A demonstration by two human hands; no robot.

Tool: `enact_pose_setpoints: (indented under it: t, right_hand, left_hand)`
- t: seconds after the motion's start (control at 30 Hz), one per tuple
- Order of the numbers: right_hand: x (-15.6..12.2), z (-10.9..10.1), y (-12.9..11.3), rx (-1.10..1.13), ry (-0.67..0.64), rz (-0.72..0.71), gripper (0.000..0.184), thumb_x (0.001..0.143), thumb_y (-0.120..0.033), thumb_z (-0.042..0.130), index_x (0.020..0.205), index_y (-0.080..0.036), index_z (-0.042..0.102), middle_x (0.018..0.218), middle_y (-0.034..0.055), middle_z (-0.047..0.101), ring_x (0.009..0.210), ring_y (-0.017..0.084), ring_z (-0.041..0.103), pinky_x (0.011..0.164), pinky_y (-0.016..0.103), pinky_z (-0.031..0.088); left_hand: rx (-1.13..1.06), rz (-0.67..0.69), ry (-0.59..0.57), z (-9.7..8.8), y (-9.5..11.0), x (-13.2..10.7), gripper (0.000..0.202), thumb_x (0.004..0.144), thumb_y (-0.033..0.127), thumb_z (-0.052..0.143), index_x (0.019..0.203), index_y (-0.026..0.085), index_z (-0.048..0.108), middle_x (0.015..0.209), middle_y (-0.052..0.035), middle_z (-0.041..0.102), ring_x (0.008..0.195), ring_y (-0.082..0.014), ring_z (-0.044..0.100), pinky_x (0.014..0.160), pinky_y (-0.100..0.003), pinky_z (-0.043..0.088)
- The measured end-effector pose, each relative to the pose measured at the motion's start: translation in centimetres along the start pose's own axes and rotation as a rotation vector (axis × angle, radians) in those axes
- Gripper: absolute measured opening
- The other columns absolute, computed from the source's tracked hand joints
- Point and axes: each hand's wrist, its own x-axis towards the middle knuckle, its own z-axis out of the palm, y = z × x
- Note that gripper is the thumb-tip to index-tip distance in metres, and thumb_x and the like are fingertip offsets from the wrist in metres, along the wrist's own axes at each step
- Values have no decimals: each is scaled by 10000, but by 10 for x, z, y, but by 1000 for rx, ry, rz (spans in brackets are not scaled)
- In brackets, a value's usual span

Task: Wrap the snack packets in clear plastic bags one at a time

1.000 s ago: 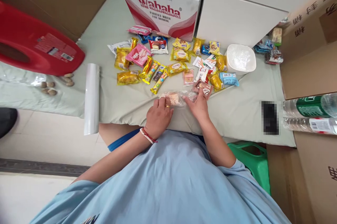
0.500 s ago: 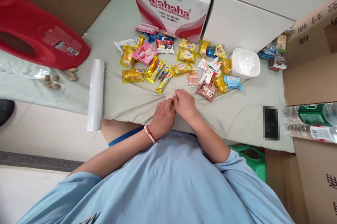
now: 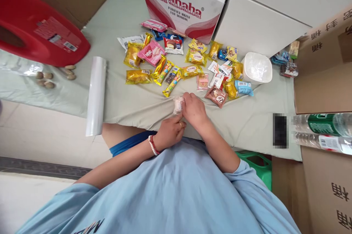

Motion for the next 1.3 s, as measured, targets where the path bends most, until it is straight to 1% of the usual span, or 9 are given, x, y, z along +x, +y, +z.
enact_pose_setpoints:
  t: [0.13,0.2,0.27,0.4,0.6,0.7,0.83,1.1,1.3]
  right_hand:
    - [-1,6,2,38,35,-43,188,1007,-230,475,1102,-192,633,1058,124,675,924,275,622,777,350,461]
    - [-4,10,8,108,73,-71,190,1010,-266,482,1098,-193,634,1059,121,682,958,275,629,805,353,475]
    - [-7,12,14,177,111,-78,184,995,-277,495,1078,-197,639,1047,117,694,970,272,637,831,359,488]
    - [-15,10,20,355,171,3,149,955,-280,524,1004,-220,652,979,89,727,926,262,665,856,385,517]
    - [-44,0,22,1045,116,261,341,932,-596,640,999,-263,668,909,36,748,815,237,703,797,405,595]
    - [-58,-1,26,1384,7,372,494,850,-723,693,1018,-259,696,974,32,762,827,217,709,739,364,607]
    - [-67,7,35,1549,-25,487,501,742,-601,864,1066,-250,712,1014,14,774,875,187,711,718,293,589]
    - [-81,-1,71,1549,307,488,485,721,-487,904,1117,-268,730,1103,15,788,1004,213,719,894,349,592]
    - [-70,-82,211,1355,998,483,439,706,-361,888,1094,-266,706,1082,2,778,994,185,722,903,336,590]
  left_hand:
    - [-163,-389,397,-10,-10,2,214,997,271,508,1108,206,679,1138,-102,721,959,-210,701,836,-357,563]
    - [-99,-612,392,-10,-19,13,268,975,407,601,1126,199,676,1107,-108,685,927,-236,679,797,-375,553]
    - [-52,-638,269,-6,-25,25,292,938,481,661,1003,198,690,1027,-101,655,940,-264,656,805,-392,545]
    - [-42,-527,252,4,-21,43,232,909,413,704,854,202,625,937,-74,608,944,-252,617,863,-393,538]
    - [-8,-272,388,9,1,42,153,956,300,611,1061,191,629,1186,-129,635,1148,-260,636,928,-407,549]
    - [103,0,291,17,7,34,164,998,210,506,1043,213,664,1232,-120,699,1372,-286,569,1077,-493,491]
    - [134,270,127,27,13,23,194,961,216,564,1088,181,706,1287,-155,721,1440,-322,535,1186,-579,431]
    - [-26,387,46,-2,7,10,341,891,99,617,1194,236,692,1326,-111,733,1460,-302,522,1198,-590,465]
    - [142,34,319,-23,-76,-7,625,850,185,688,1396,482,616,1313,-7,738,1426,-395,549,1101,-717,512]
